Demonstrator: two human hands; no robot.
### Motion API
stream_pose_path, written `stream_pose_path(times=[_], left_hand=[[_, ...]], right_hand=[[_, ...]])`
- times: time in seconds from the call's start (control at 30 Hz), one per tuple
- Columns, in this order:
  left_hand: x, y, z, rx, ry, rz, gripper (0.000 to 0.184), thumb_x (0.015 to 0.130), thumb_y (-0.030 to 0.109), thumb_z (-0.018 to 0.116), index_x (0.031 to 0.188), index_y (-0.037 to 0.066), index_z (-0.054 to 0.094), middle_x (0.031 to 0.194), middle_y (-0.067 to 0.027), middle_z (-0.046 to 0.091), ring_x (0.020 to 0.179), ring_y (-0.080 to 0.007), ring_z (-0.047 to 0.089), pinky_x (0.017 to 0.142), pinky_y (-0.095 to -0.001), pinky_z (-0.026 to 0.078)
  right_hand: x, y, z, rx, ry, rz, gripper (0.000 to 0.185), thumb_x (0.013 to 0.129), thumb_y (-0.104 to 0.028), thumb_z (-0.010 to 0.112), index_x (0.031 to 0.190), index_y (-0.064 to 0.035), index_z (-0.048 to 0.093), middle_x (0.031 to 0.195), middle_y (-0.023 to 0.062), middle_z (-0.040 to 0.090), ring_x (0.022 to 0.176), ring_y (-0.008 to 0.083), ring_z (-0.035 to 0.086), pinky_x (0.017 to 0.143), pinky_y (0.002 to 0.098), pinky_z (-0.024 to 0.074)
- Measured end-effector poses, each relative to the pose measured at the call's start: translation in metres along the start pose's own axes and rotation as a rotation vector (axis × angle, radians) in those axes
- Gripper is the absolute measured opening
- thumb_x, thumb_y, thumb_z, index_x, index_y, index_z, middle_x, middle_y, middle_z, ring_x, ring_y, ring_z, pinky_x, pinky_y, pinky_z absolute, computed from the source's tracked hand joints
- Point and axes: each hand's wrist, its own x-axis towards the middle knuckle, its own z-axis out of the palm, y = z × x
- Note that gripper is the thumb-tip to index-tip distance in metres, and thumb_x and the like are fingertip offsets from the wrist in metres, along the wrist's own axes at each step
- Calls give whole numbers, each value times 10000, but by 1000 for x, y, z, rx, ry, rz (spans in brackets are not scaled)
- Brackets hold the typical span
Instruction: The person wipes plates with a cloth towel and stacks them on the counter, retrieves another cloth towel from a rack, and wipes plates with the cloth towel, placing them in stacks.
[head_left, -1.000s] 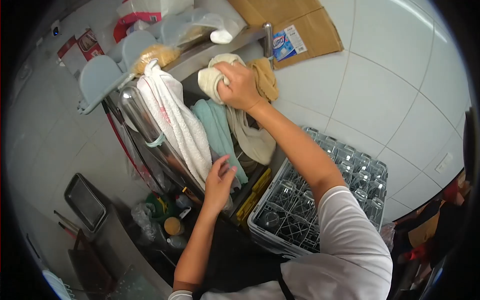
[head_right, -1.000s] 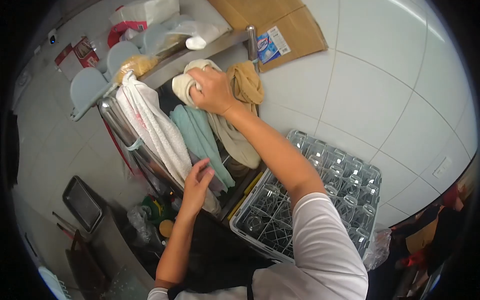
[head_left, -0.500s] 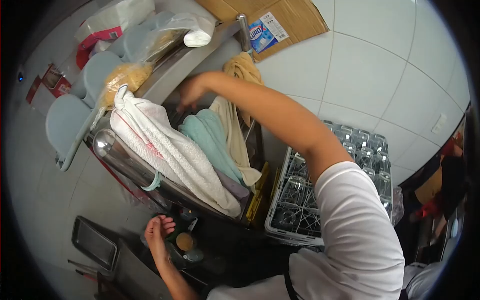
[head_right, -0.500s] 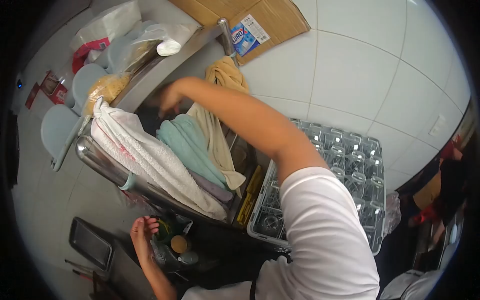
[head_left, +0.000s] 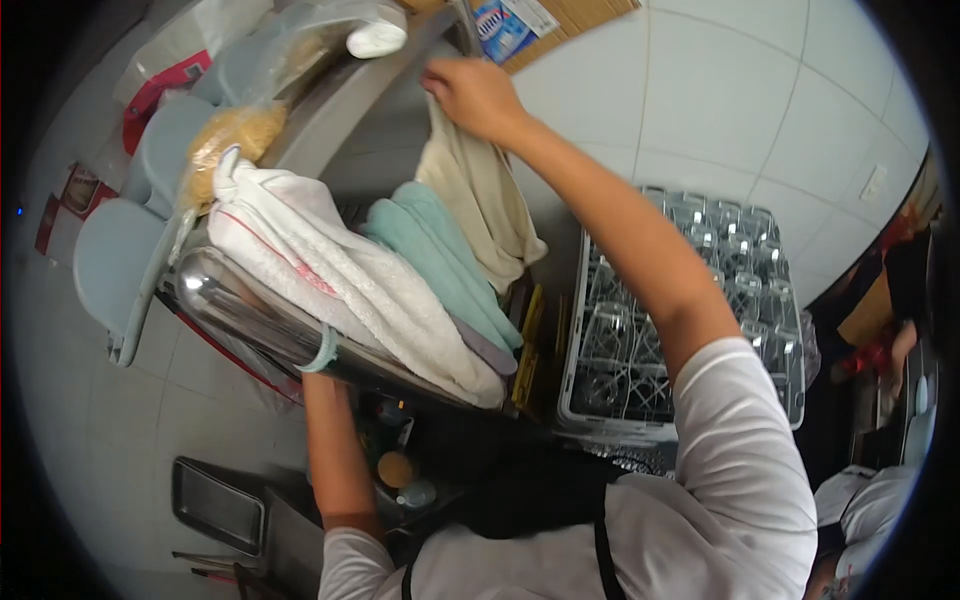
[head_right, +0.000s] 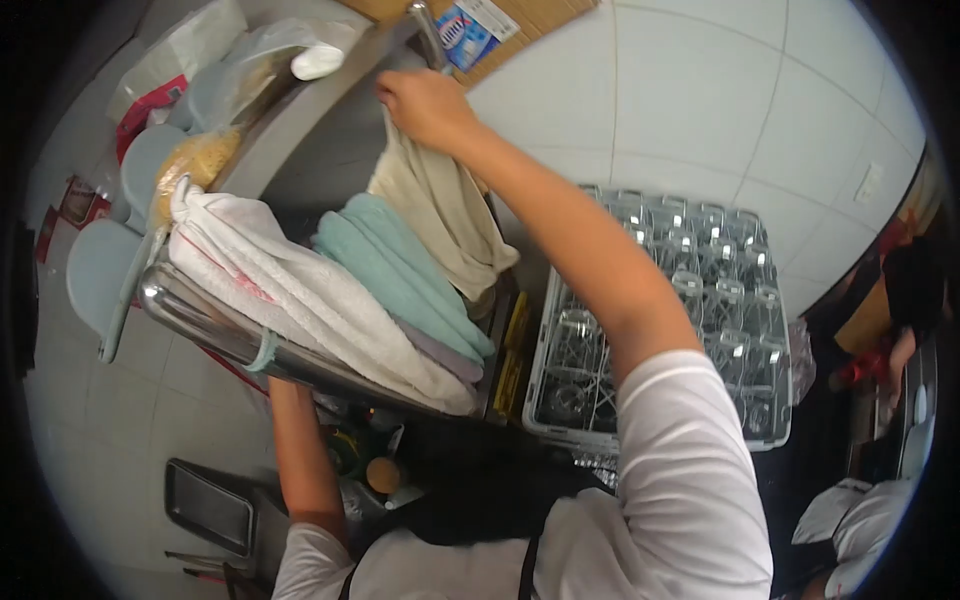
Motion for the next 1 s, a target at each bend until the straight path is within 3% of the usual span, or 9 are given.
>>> stream_pose_path(times=[0.2, 0.33, 0.5, 0.57, 0.63, 0.7, 0.83, 0.9, 1.0], left_hand=[[71, 1, 53, 13, -280, 10, 330, 965, 314, 640, 1140, 35, 626, 1018, -68, 664, 894, -191, 631, 817, -305, 485], [113, 24, 94, 173, -490, 96, 364, 944, 342, 661, 1137, 35, 625, 1019, -75, 663, 907, -214, 629, 839, -320, 481], [114, 58, 165, 754, -651, 311, 386, 913, 388, 681, 1097, 50, 644, 1068, -122, 659, 963, -280, 626, 871, -361, 478], [93, 61, 189, 1056, -570, 433, 339, 918, 340, 689, 1079, 41, 678, 1092, -117, 699, 988, -247, 645, 845, -360, 486], [99, 34, 183, 881, -675, 584, 388, 897, 339, 719, 1148, 47, 677, 1128, -130, 697, 1005, -262, 657, 871, -375, 496], [107, 13, 176, 737, -852, 606, 473, 879, 361, 746, 1233, 60, 657, 1018, -148, 704, 955, -320, 664, 908, -398, 496], [103, -3, 172, 424, -1066, 90, 431, 912, 319, 719, 1228, 34, 654, 1094, -140, 684, 969, -245, 638, 913, -357, 495], [122, -29, 172, 373, -1073, 119, 379, 930, 241, 711, 1222, 7, 648, 1098, -139, 676, 969, -219, 626, 901, -330, 498], [119, -28, 162, 347, -1011, 145, 349, 941, 243, 668, 1188, -3, 649, 1079, -145, 678, 950, -226, 631, 889, -336, 504]], right_hand=[[-27, -72, -41, -126, 10, -49, 243, 927, -280, 625, 865, -65, 722, 856, 135, 699, 810, 349, 670, 696, 453, 529], [-124, -140, -108, 495, -534, 308, 248, 909, -279, 674, 888, -36, 717, 744, 118, 693, 666, 310, 688, 627, 401, 538], [-192, -177, -60, 366, -213, 320, 215, 894, -235, 746, 928, -31, 685, 799, 81, 695, 787, 158, 690, 689, 310, 522], [-200, -171, -53, 714, -502, 586, 211, 905, -233, 746, 900, -36, 670, 831, 36, 682, 786, 116, 649, 694, 289, 503], [-210, -157, -48, 884, -659, 689, 203, 919, -214, 743, 850, -51, 644, 843, -49, 627, 788, 55, 562, 729, 250, 458], [-200, -152, -70, 1012, -501, 765, 197, 922, -217, 739, 829, -70, 646, 845, -54, 622, 813, 43, 549, 764, 237, 440], [-153, -138, -111, 1321, -133, 957, 188, 968, -254, 676, 896, -85, 637, 860, -39, 622, 839, 50, 554, 819, 223, 432], [-107, -144, -130, 1349, 14, 850, 234, 971, -271, 672, 809, -114, 612, 791, -51, 589, 754, 45, 512, 698, 234, 413], [-32, -169, -168, 843, 133, 495, 243, 974, -302, 665, 859, -90, 635, 816, -35, 598, 732, 58, 519, 639, 247, 418]])
